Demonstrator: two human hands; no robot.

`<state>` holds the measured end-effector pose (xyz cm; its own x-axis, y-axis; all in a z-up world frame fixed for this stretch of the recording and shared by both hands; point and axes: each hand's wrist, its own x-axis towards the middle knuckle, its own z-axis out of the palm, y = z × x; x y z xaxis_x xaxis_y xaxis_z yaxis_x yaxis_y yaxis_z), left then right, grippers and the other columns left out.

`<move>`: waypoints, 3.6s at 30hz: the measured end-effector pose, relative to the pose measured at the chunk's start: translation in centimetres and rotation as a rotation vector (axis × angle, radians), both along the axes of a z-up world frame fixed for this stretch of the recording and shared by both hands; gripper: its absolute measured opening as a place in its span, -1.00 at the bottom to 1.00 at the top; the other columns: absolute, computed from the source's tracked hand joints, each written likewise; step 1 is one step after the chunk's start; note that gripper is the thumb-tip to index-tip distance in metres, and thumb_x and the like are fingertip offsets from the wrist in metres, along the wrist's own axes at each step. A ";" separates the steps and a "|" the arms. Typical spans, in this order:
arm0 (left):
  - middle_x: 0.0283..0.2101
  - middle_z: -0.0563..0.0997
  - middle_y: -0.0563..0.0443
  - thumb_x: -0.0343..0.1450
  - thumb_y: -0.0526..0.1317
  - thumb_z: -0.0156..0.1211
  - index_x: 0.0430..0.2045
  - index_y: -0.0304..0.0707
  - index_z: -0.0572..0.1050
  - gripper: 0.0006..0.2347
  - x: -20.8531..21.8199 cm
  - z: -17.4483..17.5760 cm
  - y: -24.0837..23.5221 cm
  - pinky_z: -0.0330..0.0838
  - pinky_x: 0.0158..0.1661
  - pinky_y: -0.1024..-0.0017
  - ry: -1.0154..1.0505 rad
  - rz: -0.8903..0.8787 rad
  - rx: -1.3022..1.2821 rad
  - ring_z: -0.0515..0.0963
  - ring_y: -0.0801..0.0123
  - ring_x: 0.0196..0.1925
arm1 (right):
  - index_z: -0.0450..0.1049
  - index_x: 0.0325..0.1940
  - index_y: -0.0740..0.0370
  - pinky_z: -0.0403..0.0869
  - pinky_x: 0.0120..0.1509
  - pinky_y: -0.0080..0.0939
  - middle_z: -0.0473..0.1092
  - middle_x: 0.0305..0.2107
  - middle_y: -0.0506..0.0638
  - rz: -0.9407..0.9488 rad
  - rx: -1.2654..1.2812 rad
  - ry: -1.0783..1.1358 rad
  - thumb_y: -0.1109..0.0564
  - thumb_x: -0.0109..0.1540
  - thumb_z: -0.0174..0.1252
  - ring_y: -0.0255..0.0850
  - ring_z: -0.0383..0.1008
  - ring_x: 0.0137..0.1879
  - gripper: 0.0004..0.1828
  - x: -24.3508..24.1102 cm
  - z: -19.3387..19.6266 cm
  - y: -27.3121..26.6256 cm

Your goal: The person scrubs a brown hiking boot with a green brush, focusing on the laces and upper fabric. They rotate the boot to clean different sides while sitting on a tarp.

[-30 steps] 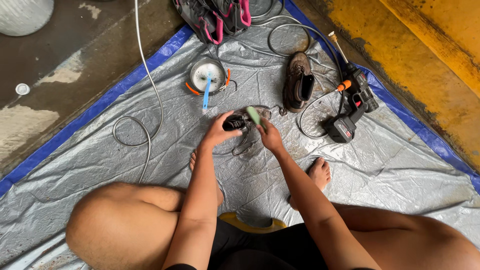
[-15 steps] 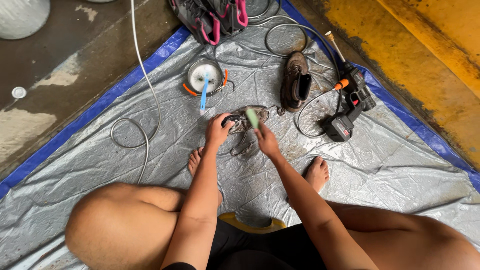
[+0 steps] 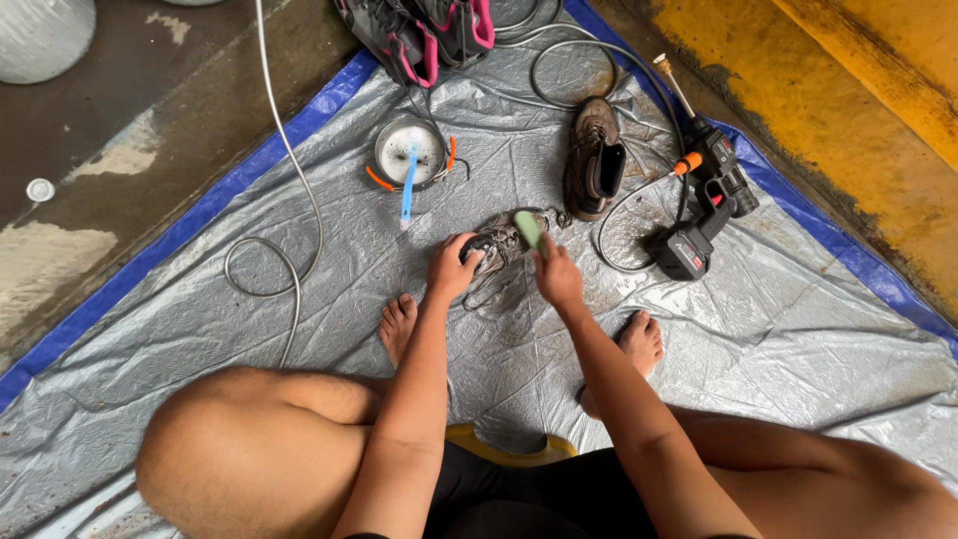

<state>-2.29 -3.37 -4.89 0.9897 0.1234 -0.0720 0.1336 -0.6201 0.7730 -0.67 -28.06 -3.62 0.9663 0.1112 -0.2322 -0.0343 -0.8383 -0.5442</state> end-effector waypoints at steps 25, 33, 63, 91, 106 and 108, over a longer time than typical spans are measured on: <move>0.01 0.72 0.00 0.20 0.31 0.61 0.36 0.08 0.40 -0.16 -1.3 2.6 -2.3 0.59 0.16 -0.04 0.045 0.685 -0.028 0.70 0.01 0.15 | 0.16 0.67 -0.03 0.61 0.12 0.45 0.45 0.06 0.30 -0.012 -0.038 -0.037 -0.27 0.54 -0.09 0.50 0.61 0.03 -0.35 0.9 -2.0 -0.9; 0.07 0.74 -0.21 0.33 0.41 0.41 0.15 0.10 0.58 -0.38 1.0 1.2 -0.9 0.58 0.18 -0.03 0.138 0.731 -0.068 0.72 -0.18 0.17 | 0.17 0.67 -0.03 0.65 0.13 0.24 0.53 0.05 0.29 -0.006 0.051 -0.060 -0.28 0.58 -0.17 0.30 0.67 0.08 -0.38 -0.9 2.1 1.9; -0.09 0.67 -0.11 0.27 -0.19 0.57 0.04 -0.11 0.57 -0.55 0.1 -2.3 2.5 0.51 0.10 0.20 0.054 0.544 -0.487 0.67 0.17 0.05 | 0.22 0.64 -0.05 0.62 0.13 0.40 0.49 0.04 0.28 0.257 0.022 -0.069 -0.24 0.53 -0.11 0.41 0.65 0.03 -0.39 1.5 5.7 12.1; 0.02 0.73 -0.26 0.22 0.11 0.69 0.06 -0.09 0.63 -0.42 0.0 -4.3 2.2 0.57 0.17 0.07 0.073 0.658 -0.287 0.68 -0.13 0.21 | 0.34 0.57 -0.12 0.59 0.20 0.42 0.55 0.03 0.39 -0.079 0.019 -0.075 -0.35 0.51 -0.01 0.43 0.62 0.11 -0.40 4.5 0.6 0.1; 0.00 0.75 -0.26 0.38 0.04 0.57 -0.01 -0.18 0.70 -0.60 0.0 -2.3 4.6 0.54 0.15 0.11 0.143 0.515 -0.428 0.71 0.05 0.18 | 0.31 0.58 0.08 0.49 0.41 0.43 0.54 0.11 0.44 -0.164 0.177 -0.015 -0.30 0.52 -0.01 0.44 0.56 0.24 -0.35 3.2 0.1 -2.9; 0.28 0.61 -0.37 0.50 0.24 0.34 0.34 -0.02 0.39 -0.41 1.3 -3.6 4.9 0.52 0.32 -0.01 0.268 0.517 -0.219 0.59 -0.14 0.36 | 0.35 0.57 0.06 0.46 0.42 0.47 0.53 0.14 0.45 -0.180 0.302 -0.013 -0.25 0.50 0.07 0.47 0.52 0.28 -0.38 2.8 2.3 -2.8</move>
<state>-0.95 1.50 -8.45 0.7499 0.5365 -0.3871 0.5811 -0.2544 0.7731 2.09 -30.90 -1.31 0.9793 0.0011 -0.2024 -0.1581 -0.6206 -0.7681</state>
